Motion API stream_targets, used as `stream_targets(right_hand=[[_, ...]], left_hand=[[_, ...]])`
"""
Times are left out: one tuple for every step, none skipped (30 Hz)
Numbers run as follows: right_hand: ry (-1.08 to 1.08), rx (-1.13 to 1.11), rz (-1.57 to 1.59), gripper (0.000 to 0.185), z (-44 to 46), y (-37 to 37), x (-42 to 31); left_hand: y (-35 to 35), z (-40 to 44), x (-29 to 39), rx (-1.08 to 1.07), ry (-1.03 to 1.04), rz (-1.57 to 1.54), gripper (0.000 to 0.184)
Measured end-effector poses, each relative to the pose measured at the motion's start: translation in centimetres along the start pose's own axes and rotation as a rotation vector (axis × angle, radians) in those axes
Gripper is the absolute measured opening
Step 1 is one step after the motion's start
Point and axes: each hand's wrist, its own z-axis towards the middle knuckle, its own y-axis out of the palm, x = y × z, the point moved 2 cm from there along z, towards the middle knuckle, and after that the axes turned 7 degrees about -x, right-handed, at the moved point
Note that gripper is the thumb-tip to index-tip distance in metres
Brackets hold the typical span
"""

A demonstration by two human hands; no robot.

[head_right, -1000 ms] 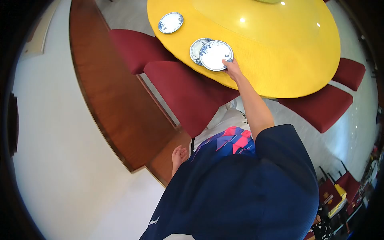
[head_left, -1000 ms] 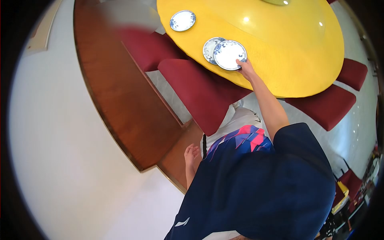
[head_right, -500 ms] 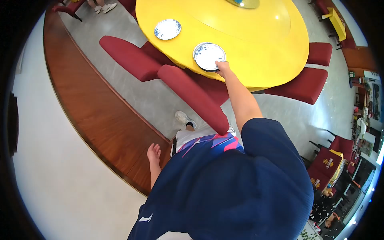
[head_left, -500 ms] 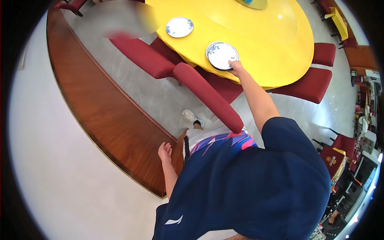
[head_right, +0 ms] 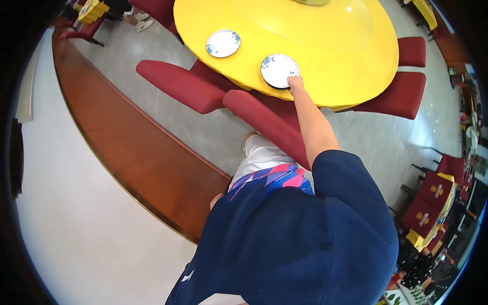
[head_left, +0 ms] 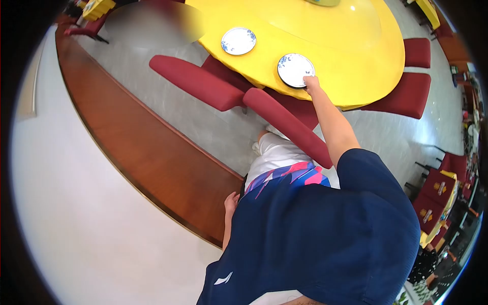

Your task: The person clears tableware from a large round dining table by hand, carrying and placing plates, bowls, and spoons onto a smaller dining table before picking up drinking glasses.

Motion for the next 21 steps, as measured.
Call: stream_targets(right_hand=[[-0.021,0.077,-0.174,0.043,-0.1,0.0,0.3],[-0.040,0.155,-0.348,0.043,0.0,0.0,0.4],[-0.028,0.175,-0.324,0.043,-0.2,0.4,0.1],[-0.021,0.281,-0.417,0.044,-0.8,1.0,-0.2],[-0.008,0.380,-0.514,0.044,-1.7,1.2,-0.5],[0.013,0.388,-0.498,0.044,-1.9,1.0,-0.5],[0.031,0.385,-0.471,0.044,-1.8,1.0,-0.4],[0.047,0.381,-0.443,0.043,-1.5,1.2,-0.3],[0.067,0.384,-0.416,0.043,-0.9,0.5,0.3],[0.029,0.252,-0.292,0.044,0.1,-0.7,1.1],[-0.008,0.126,-0.164,0.044,0.3,-0.8,2.2],[0.059,0.042,-0.100,0.045,-2.9,-0.6,-0.5],[0.129,-0.042,-0.038,0.046,-6.3,-1.0,-5.1],[0.097,-0.011,-0.120,0.052,-4.5,-2.1,-3.9],[0.119,0.002,-0.099,0.052,-4.3,-2.4,-4.3],[-0.009,0.117,-0.297,0.059,-4.6,-3.1,-6.0],[-0.145,0.228,-0.502,0.066,-5.0,-3.3,-7.0],[-0.130,0.240,-0.491,0.066,-4.8,-2.9,-6.9],[-0.110,0.174,-0.382,0.064,-4.6,-2.2,-7.1],[-0.095,0.103,-0.282,0.063,-4.5,-2.1,-7.7],[-0.090,0.109,-0.286,0.063,-4.6,-1.7,-7.8]], left_hand=[[-1.1,-0.4,1.5,0.010,-0.065,0.024,0.040],[-2.2,-0.3,3.2,0.052,-0.128,-0.136,0.040],[-3.3,0.2,4.8,0.095,-0.189,-0.295,0.040],[-4.1,0.5,7.8,0.088,-0.192,-0.264,0.040],[-5.1,0.7,10.7,0.190,-0.199,-0.378,0.036],[-5.7,0.6,14.0,0.296,-0.205,-0.493,0.032],[-6.9,1.2,16.7,0.299,-0.201,-0.466,0.032],[-8.3,2.0,19.8,0.370,-0.037,-0.447,0.027],[-9.7,2.6,23.5,0.439,0.127,-0.420,0.023],[-10.5,3.1,28.1,0.510,0.229,-0.312,0.021],[-10.7,3.2,33.2,0.576,0.330,-0.199,0.019],[-10.4,3.0,38.8,0.559,0.448,-0.100,0.017],[-8.6,2.5,45.0,0.536,0.557,-0.002,0.016],[-6.5,3.4,50.0,0.436,0.621,0.065,0.015],[-4.0,4.4,54.6,0.335,0.681,0.128,0.015],[0.1,4.8,59.1,0.198,0.666,0.193,0.017],[4.5,5.5,62.1,0.060,0.651,0.248,0.019],[7.8,7.4,63.7,-0.113,0.568,0.329,0.022],[10.7,10.2,64.0,-0.277,0.491,0.407,0.024],[14.4,12.6,63.9,-0.370,0.383,0.481,0.022],[17.1,15.9,62.9,-0.486,0.297,0.610,0.030]])
